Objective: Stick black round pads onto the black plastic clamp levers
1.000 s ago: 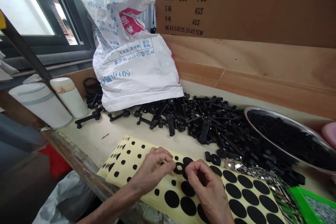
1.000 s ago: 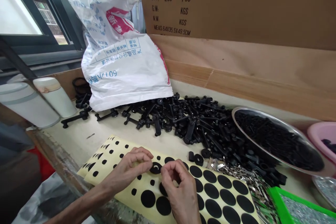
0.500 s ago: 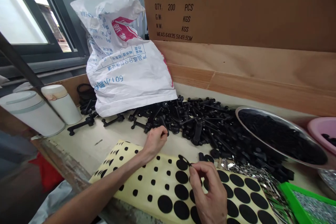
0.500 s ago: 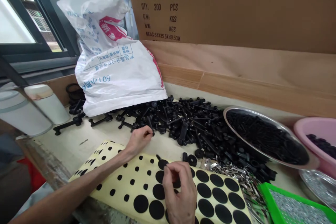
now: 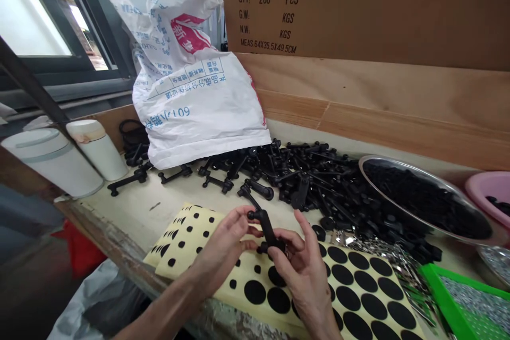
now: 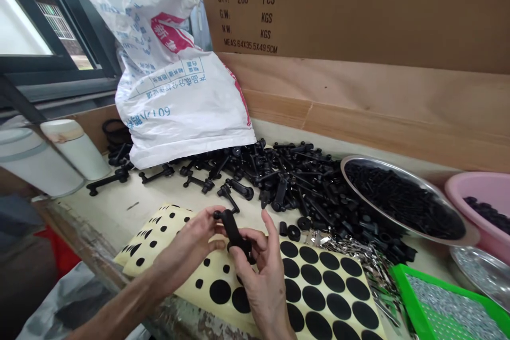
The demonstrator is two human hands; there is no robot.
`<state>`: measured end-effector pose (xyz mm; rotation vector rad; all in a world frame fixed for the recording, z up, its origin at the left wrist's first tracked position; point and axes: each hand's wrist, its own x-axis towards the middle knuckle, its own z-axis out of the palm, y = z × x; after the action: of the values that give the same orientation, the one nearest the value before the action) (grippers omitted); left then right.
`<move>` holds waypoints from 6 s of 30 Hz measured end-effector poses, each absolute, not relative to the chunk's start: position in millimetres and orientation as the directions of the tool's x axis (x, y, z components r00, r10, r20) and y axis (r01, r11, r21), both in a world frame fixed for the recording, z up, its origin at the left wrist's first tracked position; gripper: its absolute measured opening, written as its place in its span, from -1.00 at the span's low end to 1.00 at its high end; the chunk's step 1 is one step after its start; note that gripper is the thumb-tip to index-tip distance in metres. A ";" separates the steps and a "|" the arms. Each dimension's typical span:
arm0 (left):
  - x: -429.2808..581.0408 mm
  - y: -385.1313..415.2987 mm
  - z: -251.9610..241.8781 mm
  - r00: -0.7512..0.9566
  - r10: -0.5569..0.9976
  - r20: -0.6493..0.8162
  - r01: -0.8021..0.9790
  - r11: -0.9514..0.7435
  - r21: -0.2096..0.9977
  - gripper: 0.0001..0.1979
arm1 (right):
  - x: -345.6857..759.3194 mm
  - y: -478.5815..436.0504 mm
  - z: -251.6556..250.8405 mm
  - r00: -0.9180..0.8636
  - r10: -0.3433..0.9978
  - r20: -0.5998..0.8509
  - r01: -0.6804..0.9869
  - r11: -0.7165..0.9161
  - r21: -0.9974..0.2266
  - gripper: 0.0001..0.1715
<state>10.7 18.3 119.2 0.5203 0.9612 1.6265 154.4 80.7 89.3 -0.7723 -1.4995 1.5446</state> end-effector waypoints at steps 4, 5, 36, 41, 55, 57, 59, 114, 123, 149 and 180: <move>30.2 16.3 110.4 -0.275 0.944 -0.181 -0.499 0.021 0.867 -0.70 | 154.3 78.4 81.9 -0.441 0.885 0.150 0.007 0.170 -0.985 -0.21; 31.0 16.4 108.4 -0.282 0.938 -0.200 -0.519 0.026 0.855 -0.71 | 154.8 78.4 80.7 -0.462 0.874 0.152 0.016 0.180 -0.984 -0.23; 23.1 26.3 103.5 -0.417 0.840 -0.348 -0.511 0.100 0.854 -0.69 | 153.6 75.1 87.1 -0.418 0.836 -0.355 -0.051 -0.412 -0.910 -0.60; 23.3 26.9 98.3 -0.446 0.836 -0.319 -0.504 0.059 0.861 -0.70 | 156.0 74.0 90.2 -0.451 0.838 -0.308 -0.094 -0.387 -0.917 -0.61; 23.3 28.3 99.9 -0.425 0.847 -0.318 -0.512 0.065 0.857 -0.70 | 150.8 78.2 84.7 -0.410 0.839 -0.358 -0.030 -0.405 -0.914 -0.60; 23.3 28.1 100.2 -0.426 0.848 -0.316 -0.511 0.063 0.857 -0.71 | 150.6 78.4 84.6 -0.408 0.838 -0.363 -0.024 -0.407 -0.913 -0.61; 23.4 27.7 100.1 -0.428 0.846 -0.318 -0.513 0.062 0.856 -0.71 | 150.8 78.6 84.2 -0.407 0.837 -0.366 -0.020 -0.409 -0.912 -0.61; 24.0 27.6 98.0 -0.439 0.837 -0.327 -0.527 0.055 0.848 -0.68 | 149.6 77.9 83.5 -0.404 0.835 -0.374 -0.080 -0.439 -0.895 -0.64; 24.1 26.8 99.3 -0.426 0.846 -0.320 -0.526 0.057 0.849 -0.69 | 147.1 77.0 84.7 -0.386 0.838 -0.386 -0.054 -0.438 -0.897 -0.63; 22.3 26.3 97.1 -0.422 0.859 -0.292 -0.526 0.031 0.850 -0.75 | 146.6 77.9 81.1 -0.364 0.856 -0.368 -0.026 -0.404 -0.914 -0.62; 30.7 22.7 102.9 -0.413 0.878 -0.243 -0.465 0.027 0.885 -0.81 | 153.5 87.1 91.7 -0.536 0.842 0.060 0.262 0.233 -0.937 -0.71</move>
<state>30.7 22.7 102.9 0.4889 1.2331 1.6126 153.5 87.1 91.7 -1.0091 -1.9338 1.3014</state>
